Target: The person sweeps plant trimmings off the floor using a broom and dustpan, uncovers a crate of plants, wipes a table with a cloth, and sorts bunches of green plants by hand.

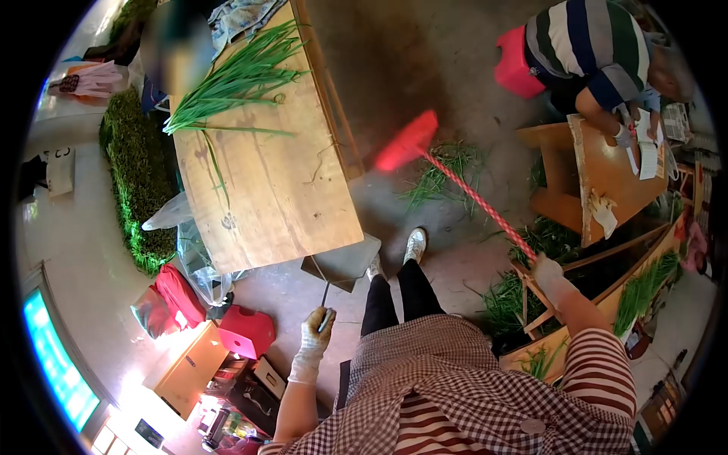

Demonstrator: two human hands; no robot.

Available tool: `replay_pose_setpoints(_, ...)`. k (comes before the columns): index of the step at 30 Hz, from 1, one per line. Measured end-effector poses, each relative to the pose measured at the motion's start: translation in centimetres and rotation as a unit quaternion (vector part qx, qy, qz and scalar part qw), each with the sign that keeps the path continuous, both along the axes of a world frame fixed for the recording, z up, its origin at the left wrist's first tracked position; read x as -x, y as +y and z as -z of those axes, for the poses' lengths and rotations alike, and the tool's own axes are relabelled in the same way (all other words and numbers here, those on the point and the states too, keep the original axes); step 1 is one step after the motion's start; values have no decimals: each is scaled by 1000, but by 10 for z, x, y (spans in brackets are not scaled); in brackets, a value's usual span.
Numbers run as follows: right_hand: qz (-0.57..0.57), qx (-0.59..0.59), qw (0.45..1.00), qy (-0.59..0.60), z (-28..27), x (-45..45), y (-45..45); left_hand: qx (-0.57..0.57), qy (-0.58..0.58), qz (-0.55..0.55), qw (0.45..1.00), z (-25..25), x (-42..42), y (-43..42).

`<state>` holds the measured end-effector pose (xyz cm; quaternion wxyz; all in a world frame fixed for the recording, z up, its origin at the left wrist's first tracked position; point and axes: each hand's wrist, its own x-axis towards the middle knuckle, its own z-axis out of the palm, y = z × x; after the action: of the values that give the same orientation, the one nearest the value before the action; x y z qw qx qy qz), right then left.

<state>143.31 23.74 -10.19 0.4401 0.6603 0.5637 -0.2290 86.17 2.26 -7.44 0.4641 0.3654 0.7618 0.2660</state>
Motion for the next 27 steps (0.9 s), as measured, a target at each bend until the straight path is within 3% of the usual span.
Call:
replay_pose_setpoints(3, -34, -13, 999, -18, -81, -7, -2, -27, 58, 107, 992, 11, -13, 28)
replay_pose_setpoints(6, 110, 9, 993, -35, -117, 8, -22, -7, 54, 165, 985, 28, -24, 55)
replay_pose_setpoints(7, 152, -34, 988, -11, -112, 13, -38, -19, 50, 178, 982, 42, -26, 64)
replay_pose_setpoints(9, 230, -122, 965, 32, -88, 23, -73, 18, 37, 199, 979, 66, -34, 80)
replay_pose_setpoints(11, 307, -127, 941, 65, -49, 45, -76, -57, 17, 193, 979, 95, -47, 91)
replay_pose_setpoints(12, 188, -98, 971, 107, 27, 10, -96, -40, 32, 220, 974, 105, -52, 97)
replay_pose_setpoints(14, 280, -38, 955, 86, 72, 23, -74, -36, 48, 266, 962, 132, -62, 94)
replay_pose_setpoints(15, 326, -7, 942, 75, 90, 35, -64, -88, 63, 262, 959, 140, -74, 86)
replay_pose_setpoints(16, 370, 23, 926, 64, 100, 46, -67, -60, -15, 150, 987, 148, -88, 76)
replay_pose_setpoints(17, 160, 33, 985, 49, 107, 60, -81, -30, -90, 35, 995, 155, -97, 69)
replay_pose_setpoints(18, -58, 41, 997, 32, 112, 79, -95, -28, -72, 32, 996, 154, -100, 69)
replay_pose_setpoints(19, -276, 49, 960, 13, 114, 95, -108, -26, -55, 27, 998, 153, -103, 73)
replay_pose_setpoints(21, -358, 44, 933, -14, 89, 129, -139, -50, -25, 19, 998, 153, -118, 84)
replay_pose_setpoints(23, -379, -15, 925, 8, 127, 107, -215, -107, -1, 27, 994, 158, -137, 106)
replay_pose_setpoints(27, -167, 38, 982, 78, 33, 137, -277, -64, -53, -39, 996, 180, -175, 139)
